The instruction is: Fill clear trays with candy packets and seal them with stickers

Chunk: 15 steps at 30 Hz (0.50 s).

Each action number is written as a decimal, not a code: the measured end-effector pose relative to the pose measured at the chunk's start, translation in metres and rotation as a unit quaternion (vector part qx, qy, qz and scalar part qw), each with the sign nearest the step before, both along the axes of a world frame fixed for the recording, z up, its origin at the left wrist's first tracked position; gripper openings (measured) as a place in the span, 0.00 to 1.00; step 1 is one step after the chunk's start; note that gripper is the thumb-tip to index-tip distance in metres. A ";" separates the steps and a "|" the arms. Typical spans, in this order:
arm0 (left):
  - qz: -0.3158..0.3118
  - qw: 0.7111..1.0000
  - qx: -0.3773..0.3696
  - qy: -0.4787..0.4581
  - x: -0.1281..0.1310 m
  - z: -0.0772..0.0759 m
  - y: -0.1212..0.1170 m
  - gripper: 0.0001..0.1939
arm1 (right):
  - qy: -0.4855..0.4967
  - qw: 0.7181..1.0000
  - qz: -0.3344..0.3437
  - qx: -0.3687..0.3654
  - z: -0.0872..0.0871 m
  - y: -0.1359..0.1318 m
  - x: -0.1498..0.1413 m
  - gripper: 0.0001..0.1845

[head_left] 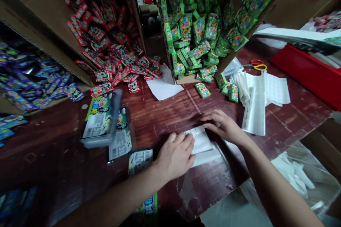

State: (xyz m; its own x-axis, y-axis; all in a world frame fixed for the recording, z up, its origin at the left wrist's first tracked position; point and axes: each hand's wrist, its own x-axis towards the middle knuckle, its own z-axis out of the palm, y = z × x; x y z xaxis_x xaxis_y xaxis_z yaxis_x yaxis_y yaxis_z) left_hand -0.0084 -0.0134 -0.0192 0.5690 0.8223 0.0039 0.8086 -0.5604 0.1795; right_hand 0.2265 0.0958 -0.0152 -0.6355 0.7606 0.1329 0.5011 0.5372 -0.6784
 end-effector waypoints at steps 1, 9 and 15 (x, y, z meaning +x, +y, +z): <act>-0.003 1.000 0.004 0.003 -0.001 -0.001 0.000 0.26 | -0.019 1.000 0.018 0.003 0.002 0.001 -0.004 0.17; 0.011 1.000 -0.003 -0.017 0.004 0.004 -0.003 0.22 | -0.009 0.999 0.013 -0.050 0.004 -0.015 -0.018 0.26; 0.061 0.992 0.010 -0.109 -0.050 0.027 -0.026 0.17 | 0.198 0.967 -0.101 -0.122 0.028 -0.053 0.000 0.29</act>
